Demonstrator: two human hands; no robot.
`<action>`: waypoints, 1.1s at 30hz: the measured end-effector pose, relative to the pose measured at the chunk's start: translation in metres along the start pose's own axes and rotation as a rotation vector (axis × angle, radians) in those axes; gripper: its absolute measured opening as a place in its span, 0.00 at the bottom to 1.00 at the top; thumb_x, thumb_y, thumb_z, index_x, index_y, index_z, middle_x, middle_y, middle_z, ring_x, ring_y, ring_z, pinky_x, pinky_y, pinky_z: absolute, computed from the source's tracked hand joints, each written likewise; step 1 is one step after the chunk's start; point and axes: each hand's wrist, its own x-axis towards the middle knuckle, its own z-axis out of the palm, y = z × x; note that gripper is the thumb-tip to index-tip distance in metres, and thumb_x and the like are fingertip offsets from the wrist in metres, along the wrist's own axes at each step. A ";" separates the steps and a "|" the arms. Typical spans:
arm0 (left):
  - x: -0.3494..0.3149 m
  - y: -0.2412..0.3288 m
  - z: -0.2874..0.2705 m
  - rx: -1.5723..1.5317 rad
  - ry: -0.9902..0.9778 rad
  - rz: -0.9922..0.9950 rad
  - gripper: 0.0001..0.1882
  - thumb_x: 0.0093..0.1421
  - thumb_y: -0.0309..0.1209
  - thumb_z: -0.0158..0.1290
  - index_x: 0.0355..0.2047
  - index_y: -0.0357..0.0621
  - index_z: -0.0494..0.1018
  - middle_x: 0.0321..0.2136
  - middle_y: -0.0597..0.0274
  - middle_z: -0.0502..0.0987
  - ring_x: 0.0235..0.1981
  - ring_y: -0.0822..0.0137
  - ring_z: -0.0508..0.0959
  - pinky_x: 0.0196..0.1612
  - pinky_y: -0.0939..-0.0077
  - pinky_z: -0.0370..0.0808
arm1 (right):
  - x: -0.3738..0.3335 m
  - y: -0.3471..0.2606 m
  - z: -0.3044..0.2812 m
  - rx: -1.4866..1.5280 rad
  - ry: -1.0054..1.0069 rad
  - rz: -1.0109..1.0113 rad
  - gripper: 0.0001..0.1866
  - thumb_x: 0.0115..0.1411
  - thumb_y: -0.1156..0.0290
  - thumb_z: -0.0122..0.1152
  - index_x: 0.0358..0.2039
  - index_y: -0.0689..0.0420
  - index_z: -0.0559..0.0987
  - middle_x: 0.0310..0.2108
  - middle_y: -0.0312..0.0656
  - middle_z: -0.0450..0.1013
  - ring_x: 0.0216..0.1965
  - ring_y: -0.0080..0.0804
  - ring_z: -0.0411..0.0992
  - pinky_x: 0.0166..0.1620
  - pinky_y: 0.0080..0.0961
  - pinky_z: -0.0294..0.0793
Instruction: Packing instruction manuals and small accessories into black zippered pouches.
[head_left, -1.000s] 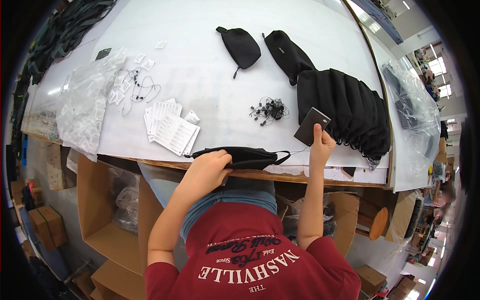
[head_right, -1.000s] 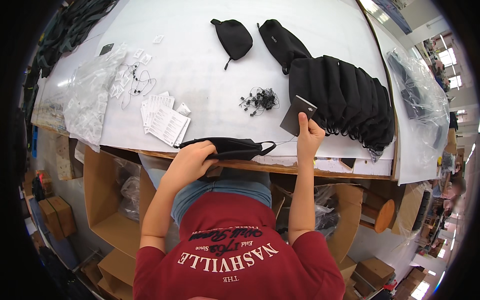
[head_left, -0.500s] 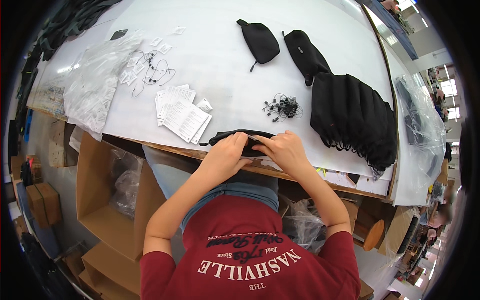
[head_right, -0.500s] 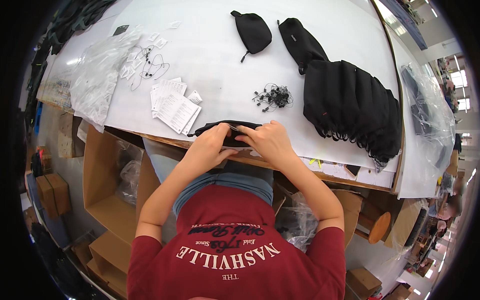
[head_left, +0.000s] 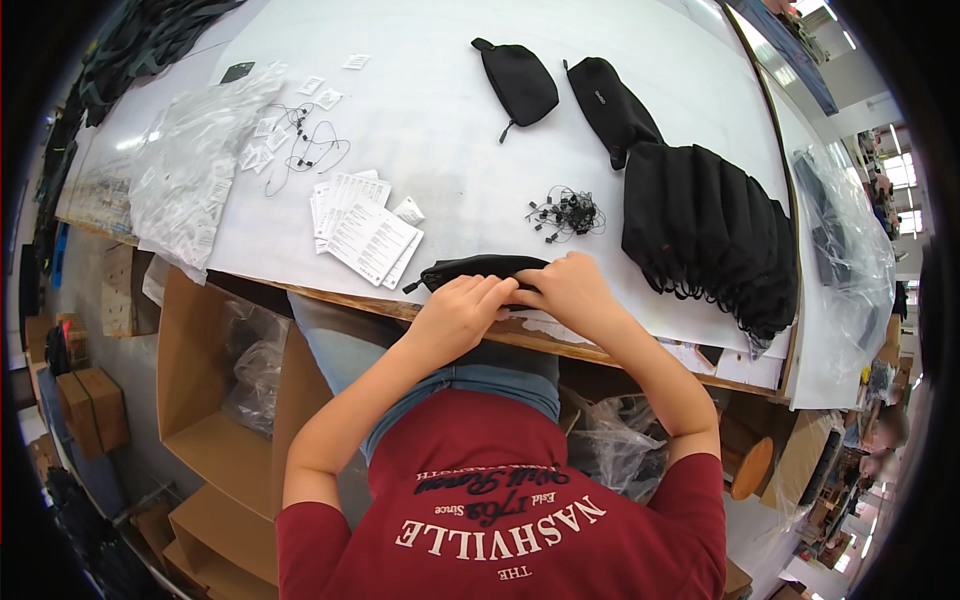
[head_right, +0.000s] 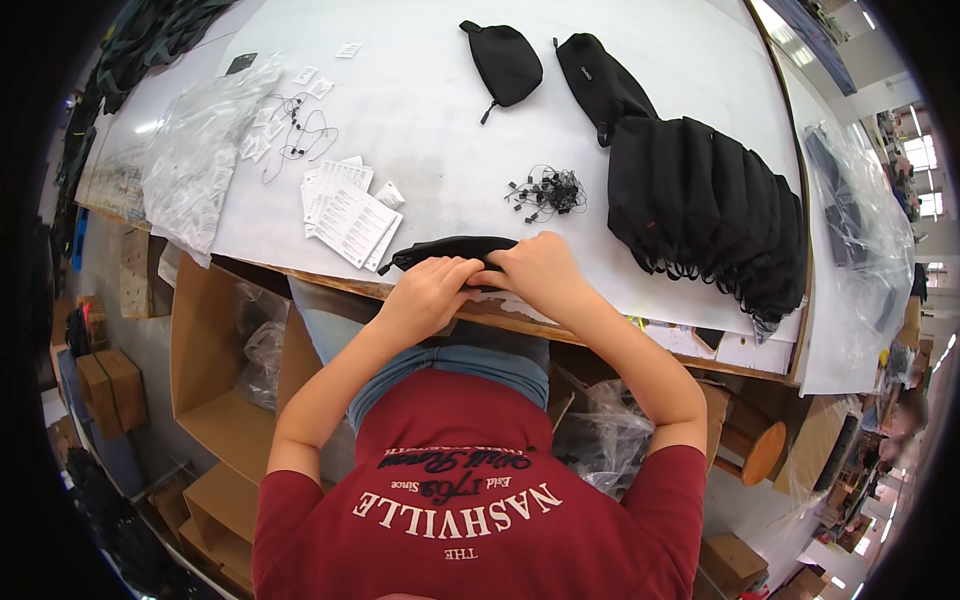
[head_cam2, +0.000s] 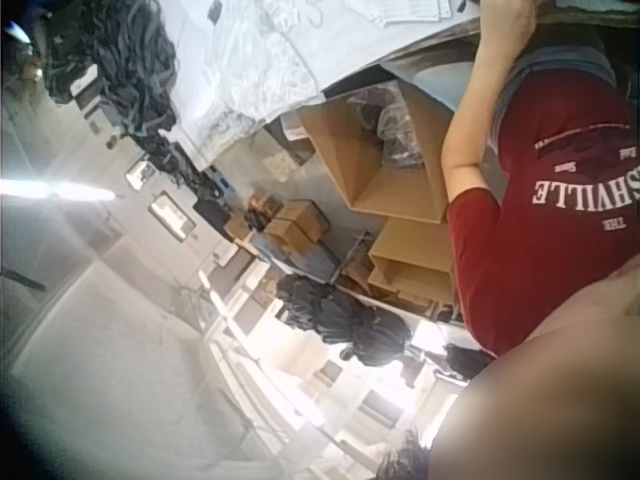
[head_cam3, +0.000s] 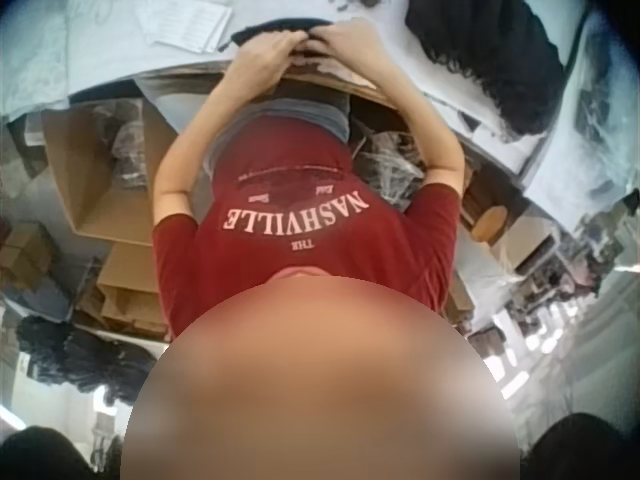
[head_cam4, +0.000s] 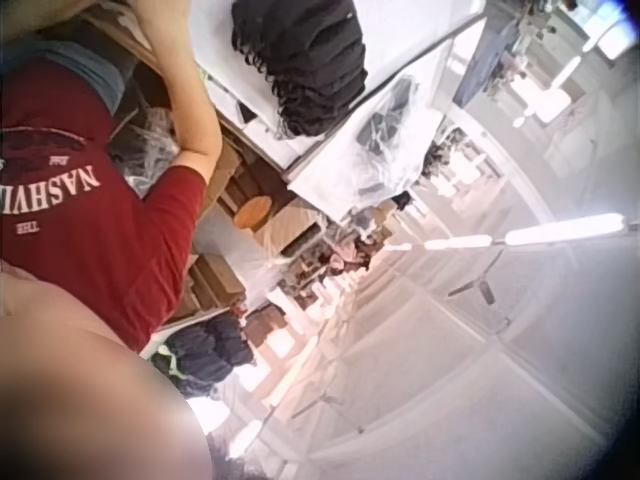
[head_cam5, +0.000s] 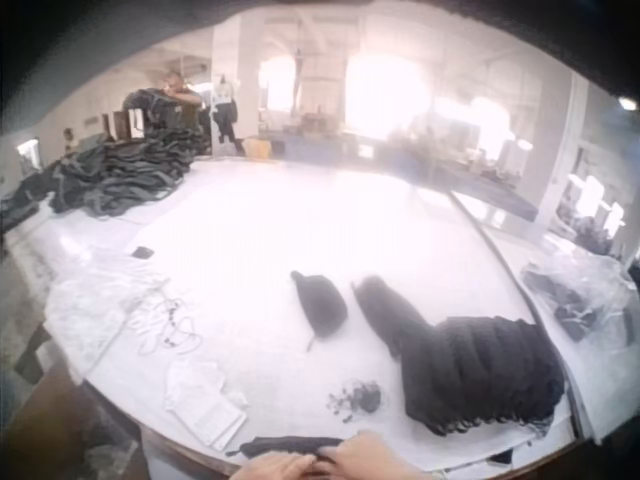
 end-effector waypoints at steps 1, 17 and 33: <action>0.001 0.000 0.002 -0.008 0.055 -0.057 0.14 0.50 0.26 0.57 0.38 0.42 0.69 0.27 0.58 0.73 0.29 0.57 0.75 0.34 0.67 0.72 | 0.000 0.001 -0.004 0.067 -0.010 0.002 0.15 0.54 0.51 0.59 0.26 0.49 0.79 0.10 0.39 0.68 0.16 0.36 0.69 0.25 0.29 0.64; 0.032 -0.094 -0.040 0.328 0.243 -0.486 0.16 0.48 0.33 0.61 0.34 0.40 0.71 0.38 0.55 0.71 0.40 0.58 0.70 0.45 0.67 0.67 | -0.020 0.007 0.007 0.176 0.214 -0.084 0.09 0.48 0.64 0.68 0.24 0.51 0.76 0.12 0.36 0.69 0.15 0.33 0.67 0.25 0.27 0.63; 0.030 -0.012 -0.034 -0.232 0.402 -0.334 0.11 0.48 0.32 0.63 0.23 0.45 0.71 0.25 0.68 0.75 0.31 0.67 0.72 0.41 0.72 0.64 | -0.021 0.005 0.015 0.230 0.225 0.013 0.07 0.51 0.63 0.64 0.25 0.50 0.76 0.14 0.36 0.71 0.17 0.36 0.69 0.26 0.28 0.63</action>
